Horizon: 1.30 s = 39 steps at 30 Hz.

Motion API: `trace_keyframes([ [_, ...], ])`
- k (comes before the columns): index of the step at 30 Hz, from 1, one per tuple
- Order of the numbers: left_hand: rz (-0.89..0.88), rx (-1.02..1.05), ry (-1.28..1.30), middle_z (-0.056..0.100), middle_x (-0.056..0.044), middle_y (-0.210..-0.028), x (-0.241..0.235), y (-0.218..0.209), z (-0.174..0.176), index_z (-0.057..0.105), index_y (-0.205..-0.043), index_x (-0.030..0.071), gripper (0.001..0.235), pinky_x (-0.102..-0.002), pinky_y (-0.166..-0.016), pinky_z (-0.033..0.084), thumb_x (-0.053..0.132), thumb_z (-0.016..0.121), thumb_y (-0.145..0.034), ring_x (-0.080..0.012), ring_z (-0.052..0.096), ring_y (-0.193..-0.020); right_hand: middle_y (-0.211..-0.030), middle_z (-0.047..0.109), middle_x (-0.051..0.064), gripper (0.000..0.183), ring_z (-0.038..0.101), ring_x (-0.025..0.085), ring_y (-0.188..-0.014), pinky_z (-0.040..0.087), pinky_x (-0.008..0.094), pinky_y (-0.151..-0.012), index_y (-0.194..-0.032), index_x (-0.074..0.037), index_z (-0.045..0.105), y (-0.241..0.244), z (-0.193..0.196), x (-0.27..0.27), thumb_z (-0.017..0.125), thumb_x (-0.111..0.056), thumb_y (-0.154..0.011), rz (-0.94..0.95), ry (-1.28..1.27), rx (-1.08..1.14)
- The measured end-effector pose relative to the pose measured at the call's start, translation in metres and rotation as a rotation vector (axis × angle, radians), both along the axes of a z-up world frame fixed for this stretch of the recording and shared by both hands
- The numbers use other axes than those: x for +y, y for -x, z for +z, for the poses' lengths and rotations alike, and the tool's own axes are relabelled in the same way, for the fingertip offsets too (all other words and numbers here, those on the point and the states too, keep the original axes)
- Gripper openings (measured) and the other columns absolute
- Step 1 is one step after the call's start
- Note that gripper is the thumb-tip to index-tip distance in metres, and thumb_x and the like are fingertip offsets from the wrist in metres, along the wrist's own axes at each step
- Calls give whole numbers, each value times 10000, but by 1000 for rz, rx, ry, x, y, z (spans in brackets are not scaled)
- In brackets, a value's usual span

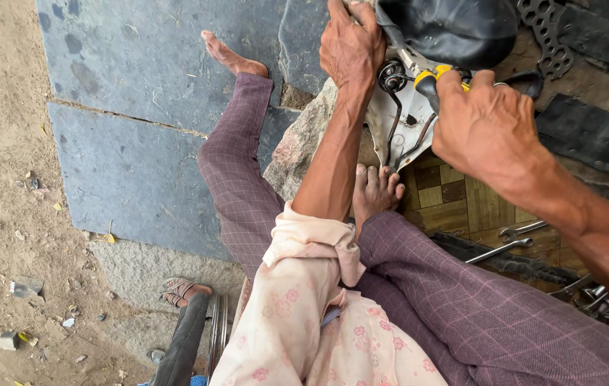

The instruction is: The person removes a black rubber cover from a white bicycle seat, then uses pliers and a wrench to adjust and tighten the internal metal springs and bolts. The person reattaches the rubber cover and continues tightening the seat's internal components.

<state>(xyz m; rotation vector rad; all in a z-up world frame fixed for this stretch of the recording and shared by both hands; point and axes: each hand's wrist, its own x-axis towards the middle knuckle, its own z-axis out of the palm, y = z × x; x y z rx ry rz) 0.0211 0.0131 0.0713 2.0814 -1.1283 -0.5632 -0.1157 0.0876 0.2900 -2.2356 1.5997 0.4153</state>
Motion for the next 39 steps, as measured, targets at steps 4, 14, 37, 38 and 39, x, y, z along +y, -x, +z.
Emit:
trace_keyframes([
  [4, 7, 15, 91, 701, -173, -790, 0, 4, -14, 572, -1098, 60, 376, -502, -610, 527, 399, 483, -965, -357, 696, -681, -829, 599, 346, 342, 693, 385, -621, 563, 488, -463, -1206, 135, 593, 5, -16, 9, 560, -53, -922, -58, 18, -44],
  [14, -23, -93, 150, 589, -166, -847, -4, 13, -29, 549, -1002, 46, 507, -514, -707, 468, 529, 395, -1022, -335, 603, -792, -664, 634, 162, 206, 640, 280, -540, 556, 435, -517, -1050, 41, 633, 50, -49, -15, 571, -20, -864, -354, -236, -139],
  [37, -590, 26, 441, 573, -111, -1290, 6, -28, 129, 626, -1253, 246, 353, -479, -986, 456, 497, 595, -1008, -266, 522, -1221, -867, 722, 256, 471, 746, 304, -683, 561, 366, -484, -1184, 21, 595, 57, 66, -72, 565, -402, -980, -659, -725, -536],
  [38, -668, 23, 496, 557, -103, -1390, 10, -32, 141, 619, -1290, 289, 326, -485, -1082, 437, 492, 619, -1034, -272, 493, -1336, -879, 720, 268, 525, 754, 321, -695, 582, 388, -501, -1192, 59, 573, 46, 80, -73, 560, -429, -998, -634, -656, -453],
  [39, -714, 45, 475, 551, -109, -1387, 13, -35, 147, 637, -1251, 295, 311, -495, -1101, 421, 482, 654, -1003, -289, 472, -1341, -886, 716, 291, 522, 745, 350, -697, 575, 391, -513, -1219, 77, 575, 37, 91, -73, 557, -409, -1029, -646, -594, -349],
])
